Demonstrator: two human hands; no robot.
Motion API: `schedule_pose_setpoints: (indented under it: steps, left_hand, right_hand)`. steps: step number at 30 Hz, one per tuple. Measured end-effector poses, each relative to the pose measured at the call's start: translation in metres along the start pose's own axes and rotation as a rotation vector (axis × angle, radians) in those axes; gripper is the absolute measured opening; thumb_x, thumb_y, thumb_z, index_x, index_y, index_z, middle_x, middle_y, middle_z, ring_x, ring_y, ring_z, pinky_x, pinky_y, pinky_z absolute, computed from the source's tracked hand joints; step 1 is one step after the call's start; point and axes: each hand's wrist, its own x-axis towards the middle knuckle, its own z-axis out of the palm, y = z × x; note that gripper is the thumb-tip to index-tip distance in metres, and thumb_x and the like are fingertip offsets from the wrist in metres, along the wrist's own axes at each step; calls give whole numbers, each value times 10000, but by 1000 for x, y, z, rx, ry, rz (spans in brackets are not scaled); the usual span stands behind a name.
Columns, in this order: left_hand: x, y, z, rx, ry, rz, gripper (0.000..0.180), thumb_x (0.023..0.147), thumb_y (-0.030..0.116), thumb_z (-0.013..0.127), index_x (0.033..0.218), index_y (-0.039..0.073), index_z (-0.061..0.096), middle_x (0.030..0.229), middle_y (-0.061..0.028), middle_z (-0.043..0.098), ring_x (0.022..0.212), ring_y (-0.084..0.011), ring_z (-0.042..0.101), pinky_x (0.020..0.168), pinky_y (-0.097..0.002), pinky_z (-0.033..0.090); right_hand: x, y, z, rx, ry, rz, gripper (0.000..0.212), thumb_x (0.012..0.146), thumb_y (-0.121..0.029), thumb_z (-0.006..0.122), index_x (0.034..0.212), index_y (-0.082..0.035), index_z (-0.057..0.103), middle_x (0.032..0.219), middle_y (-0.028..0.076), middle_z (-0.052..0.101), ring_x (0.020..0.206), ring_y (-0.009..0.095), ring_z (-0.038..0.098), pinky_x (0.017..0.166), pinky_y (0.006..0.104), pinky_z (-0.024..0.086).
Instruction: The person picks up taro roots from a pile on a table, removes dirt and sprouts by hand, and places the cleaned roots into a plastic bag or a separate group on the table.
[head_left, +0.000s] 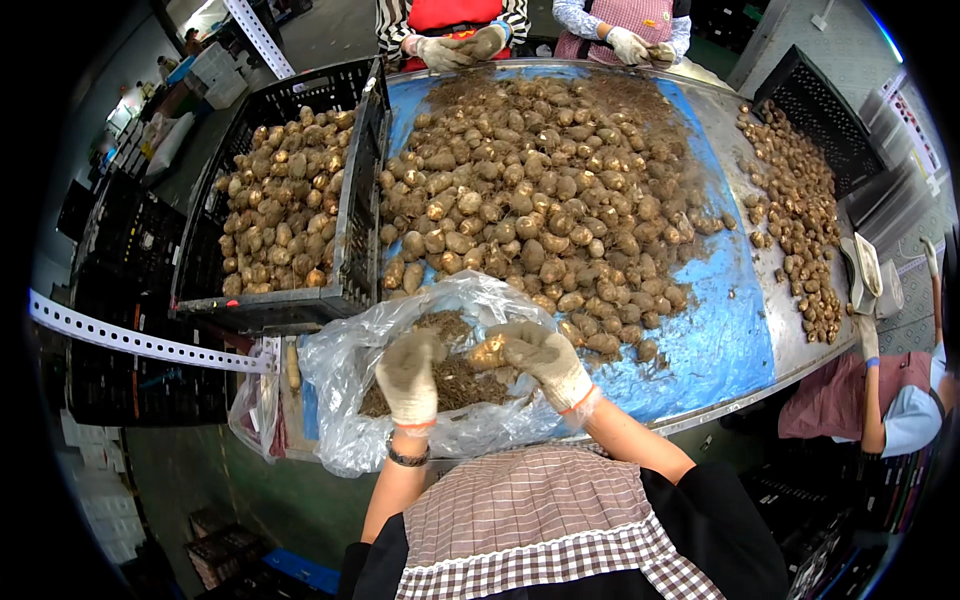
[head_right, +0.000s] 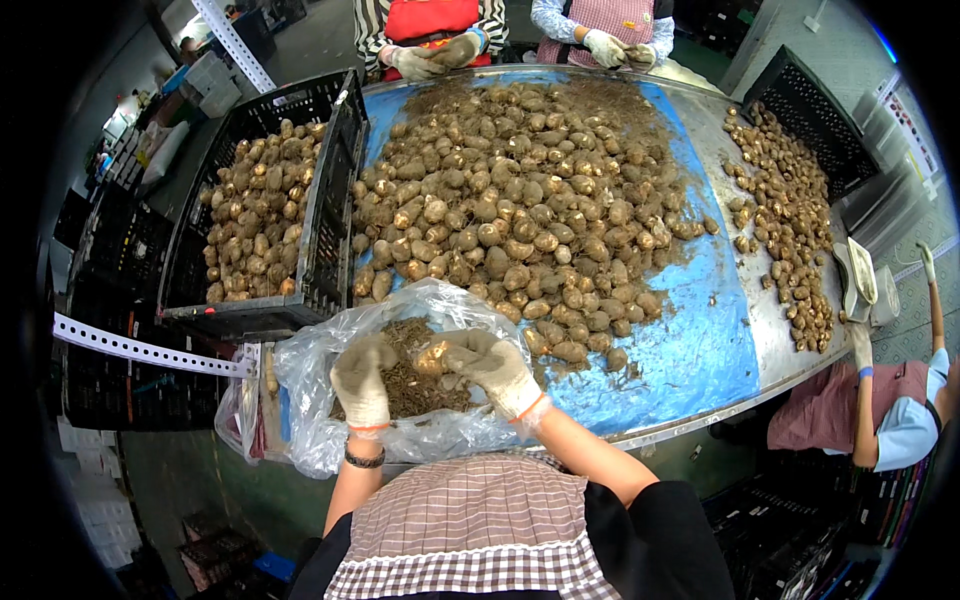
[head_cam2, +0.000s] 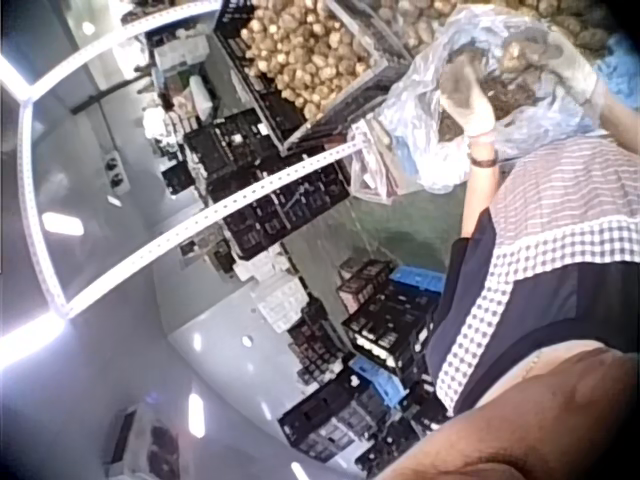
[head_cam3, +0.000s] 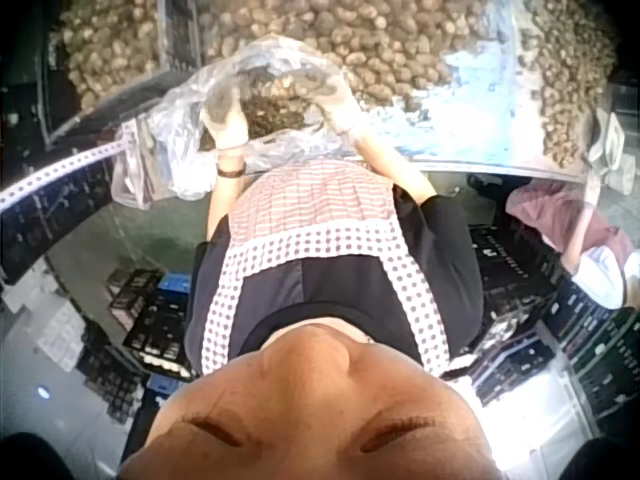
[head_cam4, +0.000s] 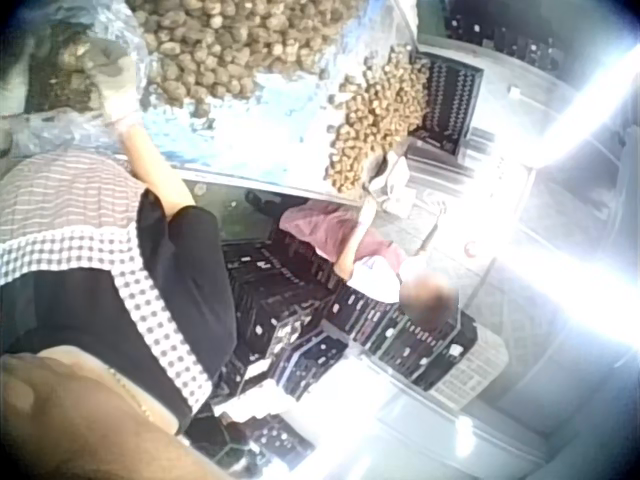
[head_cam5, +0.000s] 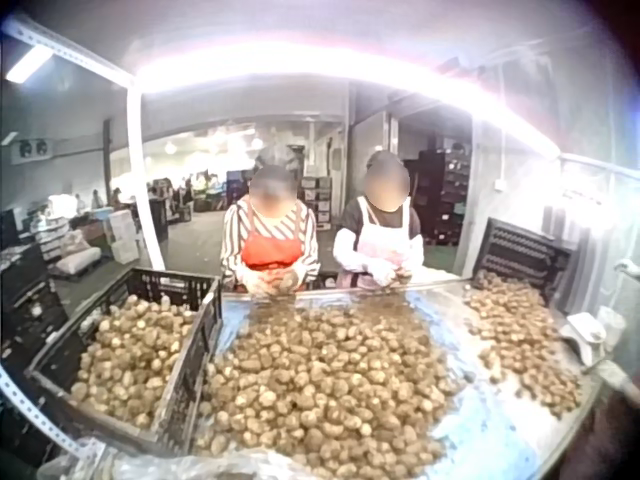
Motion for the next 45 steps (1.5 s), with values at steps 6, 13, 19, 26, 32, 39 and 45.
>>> schedule_pose_setpoints:
  steps: [6,13,19,26,32,39,45]
  left_hand:
    - [-9,21,29,-130,-139,61,267,859,53,656,1116,-20,661,1005,-124,688,906,-183,641,807,-301,510]
    - [-23,11,30,-93,-137,-293,225,864,33,661,1066,-63,682,1069,-120,693,948,-153,635,848,-281,500]
    - [-26,19,43,-91,-327,-428,242,847,5,669,1084,-48,684,1044,-117,695,961,-146,626,845,-275,500]
    - [-36,16,59,7,-238,-250,179,845,18,676,1010,-49,687,1014,-112,689,896,-150,636,799,-271,501]
    - [-39,-1,55,241,46,-222,125,847,34,671,942,-47,680,898,-92,679,795,-153,635,751,-274,502]
    - [-32,9,46,-168,-271,-370,181,842,39,679,1004,-41,688,1154,-108,610,920,-143,603,795,-268,509]
    - [-33,-19,38,-123,-294,-265,139,784,50,703,905,-17,704,1005,-98,670,884,-202,613,772,-321,497]
  right_hand:
    - [-4,-5,3,-74,45,19,359,925,-112,634,1248,29,565,1099,90,667,856,113,639,769,233,526]
    - [-24,-1,2,-614,57,-229,396,856,-157,690,1243,-101,628,1122,111,670,936,157,649,811,282,519]
    - [-32,27,-18,-259,105,-258,586,858,-84,686,1391,-20,450,1243,140,607,1073,194,618,877,286,497]
    - [-40,8,-24,-782,105,-364,604,832,-168,722,1376,-71,479,1157,157,648,1049,292,637,870,329,504]
    - [-37,14,-28,-751,82,-384,644,797,-79,735,1380,-15,469,1169,130,656,1044,231,639,901,312,493]
    - [-30,23,-13,-732,112,-263,711,800,-150,749,1419,-44,415,1218,181,616,1101,274,626,892,337,503]
    - [-28,41,-7,-607,137,-139,660,808,-61,736,1395,4,440,1287,176,588,1128,241,611,938,338,501]
